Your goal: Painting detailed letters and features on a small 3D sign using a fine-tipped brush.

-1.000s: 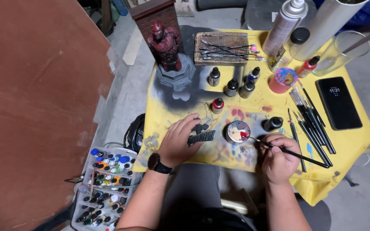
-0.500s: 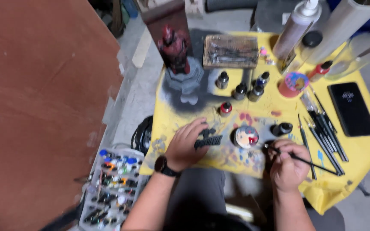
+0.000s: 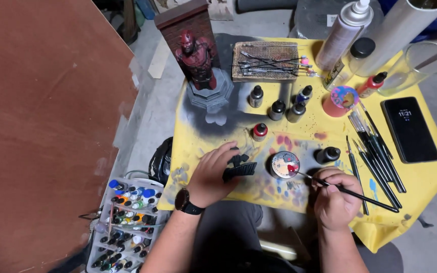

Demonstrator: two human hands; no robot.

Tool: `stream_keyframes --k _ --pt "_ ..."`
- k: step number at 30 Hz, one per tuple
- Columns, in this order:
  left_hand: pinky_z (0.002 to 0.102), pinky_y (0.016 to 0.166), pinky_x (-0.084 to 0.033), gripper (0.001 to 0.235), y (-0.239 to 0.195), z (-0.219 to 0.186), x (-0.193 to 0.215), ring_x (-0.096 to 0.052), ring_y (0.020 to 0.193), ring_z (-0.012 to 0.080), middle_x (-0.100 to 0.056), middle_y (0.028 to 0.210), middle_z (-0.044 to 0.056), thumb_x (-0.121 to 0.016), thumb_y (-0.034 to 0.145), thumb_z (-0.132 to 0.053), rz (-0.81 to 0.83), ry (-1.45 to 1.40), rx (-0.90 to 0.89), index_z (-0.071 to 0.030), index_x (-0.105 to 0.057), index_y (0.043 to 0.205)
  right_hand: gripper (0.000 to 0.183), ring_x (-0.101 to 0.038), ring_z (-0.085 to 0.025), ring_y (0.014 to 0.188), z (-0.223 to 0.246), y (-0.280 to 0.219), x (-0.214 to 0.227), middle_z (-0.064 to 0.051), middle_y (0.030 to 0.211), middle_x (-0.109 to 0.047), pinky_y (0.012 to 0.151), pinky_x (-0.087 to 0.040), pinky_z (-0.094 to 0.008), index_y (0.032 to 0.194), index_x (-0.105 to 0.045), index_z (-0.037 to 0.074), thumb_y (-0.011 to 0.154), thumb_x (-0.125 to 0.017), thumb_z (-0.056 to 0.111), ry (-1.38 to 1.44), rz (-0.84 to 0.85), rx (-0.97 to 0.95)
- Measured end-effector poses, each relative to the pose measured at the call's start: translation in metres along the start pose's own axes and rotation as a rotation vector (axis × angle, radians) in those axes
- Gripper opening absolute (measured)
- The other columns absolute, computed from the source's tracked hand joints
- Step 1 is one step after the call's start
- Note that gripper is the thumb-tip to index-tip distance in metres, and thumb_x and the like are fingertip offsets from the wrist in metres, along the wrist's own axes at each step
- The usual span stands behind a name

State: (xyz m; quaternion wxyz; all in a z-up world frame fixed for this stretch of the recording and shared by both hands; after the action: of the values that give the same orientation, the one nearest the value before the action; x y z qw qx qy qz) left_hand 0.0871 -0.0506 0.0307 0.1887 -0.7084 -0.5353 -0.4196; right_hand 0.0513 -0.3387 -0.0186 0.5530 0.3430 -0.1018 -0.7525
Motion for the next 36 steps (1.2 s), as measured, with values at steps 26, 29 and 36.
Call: stream_keyframes --k 26,29,36 --pt "0.05 0.105 -0.048 0.047 0.047 -0.008 0.011 -0.06 0.129 0.0355 -0.059 0.143 0.014 -0.078 0.086 -0.032 -0.075 0.008 0.009 -0.004 -0.061 0.119 0.014 -0.057 -0.018 0.078 0.059 0.085 -0.023 -0.017 0.084 -0.063 0.061 -0.041 -0.019 0.089 -0.057 0.01 0.078 -0.055 0.003 -0.006 -0.269 -0.424" --pt "0.05 0.105 -0.048 0.047 0.043 -0.012 0.01 -0.059 0.13 0.0368 -0.058 0.144 0.016 -0.076 0.088 -0.032 -0.094 0.007 -0.017 -0.004 -0.059 0.122 0.022 -0.056 -0.018 0.079 0.062 0.084 -0.017 -0.016 0.086 -0.064 0.067 -0.045 -0.022 0.091 -0.056 0.011 0.075 -0.052 -0.003 -0.032 -0.251 -0.445" --pt "0.05 0.104 -0.047 0.048 0.034 -0.012 0.006 -0.06 0.131 0.0356 -0.058 0.146 0.014 -0.076 0.089 -0.034 -0.109 0.03 -0.034 -0.006 -0.06 0.124 0.013 -0.056 -0.018 0.067 0.044 0.061 0.002 -0.015 0.085 -0.064 0.069 -0.047 -0.029 0.096 -0.057 0.01 0.098 -0.058 0.023 0.055 -0.119 -0.069"
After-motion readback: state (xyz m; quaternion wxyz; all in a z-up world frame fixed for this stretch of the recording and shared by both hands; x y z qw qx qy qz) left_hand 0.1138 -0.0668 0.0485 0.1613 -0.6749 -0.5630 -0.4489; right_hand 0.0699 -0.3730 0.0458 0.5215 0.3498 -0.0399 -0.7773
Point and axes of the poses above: each hand's wrist, its own y-axis towards the middle knuckle, its own x-axis out of the back of the hand, z = x × y, the point moved 10 cm from there along y, towards the middle knuckle
